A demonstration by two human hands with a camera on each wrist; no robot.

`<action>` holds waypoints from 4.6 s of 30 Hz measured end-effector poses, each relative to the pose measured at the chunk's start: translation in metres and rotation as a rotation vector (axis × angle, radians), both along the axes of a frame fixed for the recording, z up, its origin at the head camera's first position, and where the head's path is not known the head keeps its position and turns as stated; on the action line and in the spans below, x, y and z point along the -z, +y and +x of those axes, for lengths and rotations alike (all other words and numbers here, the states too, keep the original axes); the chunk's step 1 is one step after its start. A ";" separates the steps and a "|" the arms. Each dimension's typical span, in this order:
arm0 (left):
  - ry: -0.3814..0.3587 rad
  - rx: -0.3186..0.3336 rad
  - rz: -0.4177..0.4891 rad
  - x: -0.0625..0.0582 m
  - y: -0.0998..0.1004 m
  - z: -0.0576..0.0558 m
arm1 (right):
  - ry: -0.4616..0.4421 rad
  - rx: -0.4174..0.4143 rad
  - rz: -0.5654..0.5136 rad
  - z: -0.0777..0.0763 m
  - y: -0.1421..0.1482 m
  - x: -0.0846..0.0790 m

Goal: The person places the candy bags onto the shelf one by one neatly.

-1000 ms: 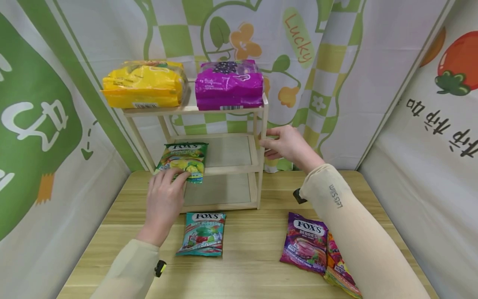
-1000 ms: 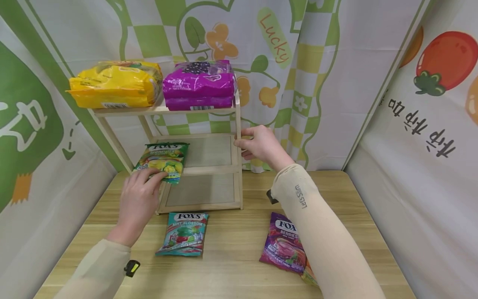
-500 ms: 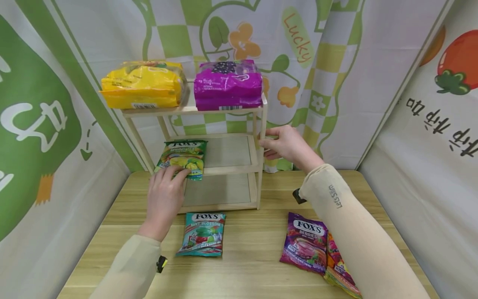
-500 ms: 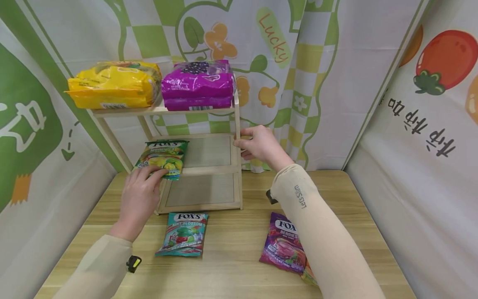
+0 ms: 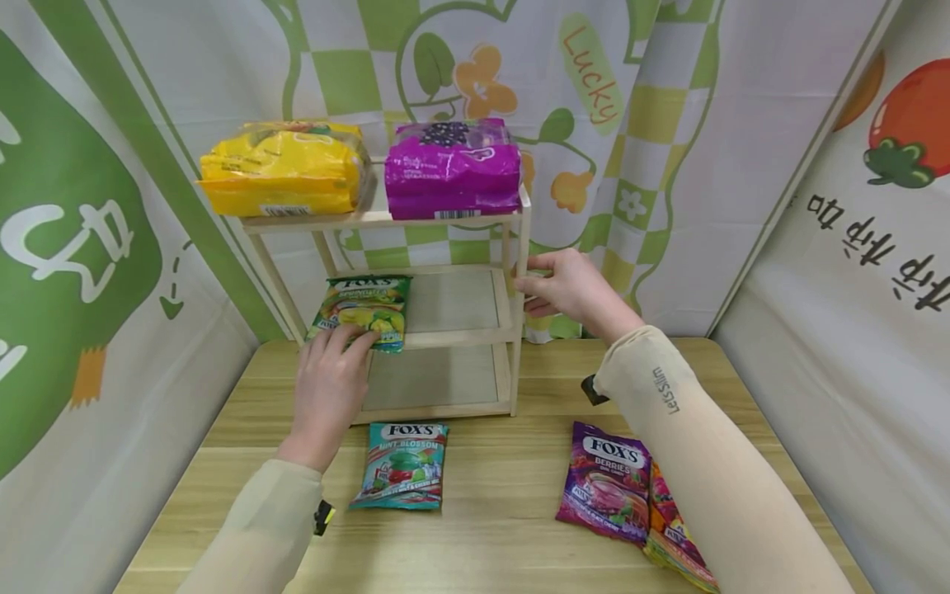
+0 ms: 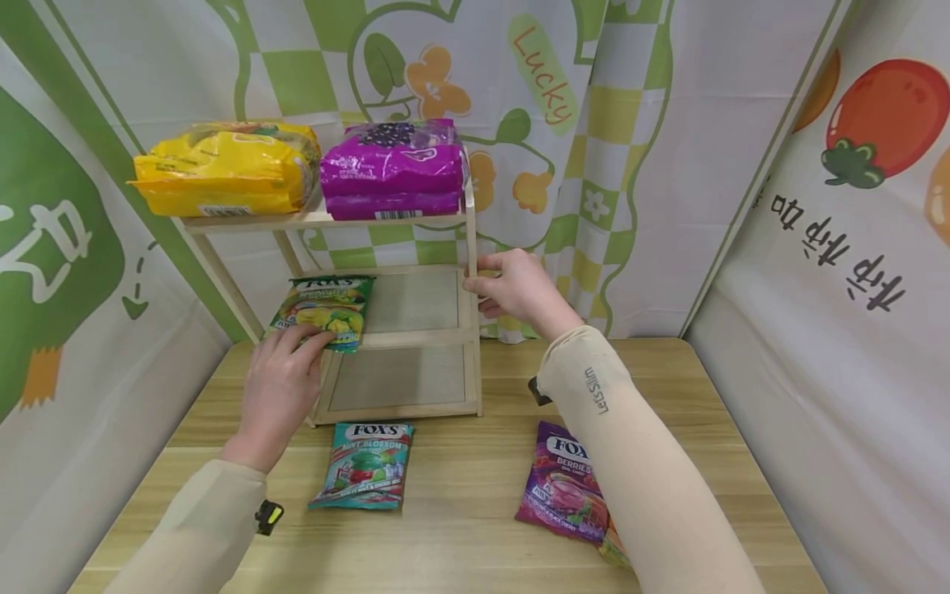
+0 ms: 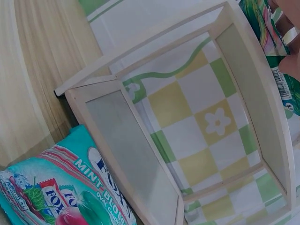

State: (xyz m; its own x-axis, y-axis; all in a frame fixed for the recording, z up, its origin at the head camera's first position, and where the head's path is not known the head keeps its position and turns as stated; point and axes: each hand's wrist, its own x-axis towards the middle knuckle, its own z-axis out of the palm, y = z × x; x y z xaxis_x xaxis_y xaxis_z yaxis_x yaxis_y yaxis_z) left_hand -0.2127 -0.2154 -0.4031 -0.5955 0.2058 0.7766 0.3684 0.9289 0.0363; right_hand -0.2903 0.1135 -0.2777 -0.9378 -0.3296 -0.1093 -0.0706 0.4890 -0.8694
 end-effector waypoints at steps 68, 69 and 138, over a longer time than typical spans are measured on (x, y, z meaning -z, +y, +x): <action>-0.093 0.048 -0.005 0.000 -0.006 -0.019 | 0.018 0.012 0.026 0.001 0.000 0.001; -0.096 0.047 -0.009 -0.001 -0.005 -0.019 | 0.016 0.013 0.026 0.000 0.000 0.001; -0.543 -0.098 0.154 0.078 -0.012 0.052 | 0.021 0.020 -0.004 0.003 -0.002 0.001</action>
State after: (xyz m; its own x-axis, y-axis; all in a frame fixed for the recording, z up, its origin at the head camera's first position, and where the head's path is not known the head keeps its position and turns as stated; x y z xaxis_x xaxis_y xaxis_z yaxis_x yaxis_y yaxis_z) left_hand -0.1609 -0.2277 -0.4808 -0.9279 0.0383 0.3709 0.1715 0.9270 0.3334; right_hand -0.2872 0.1118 -0.2788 -0.9463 -0.3107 -0.0887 -0.0785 0.4874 -0.8696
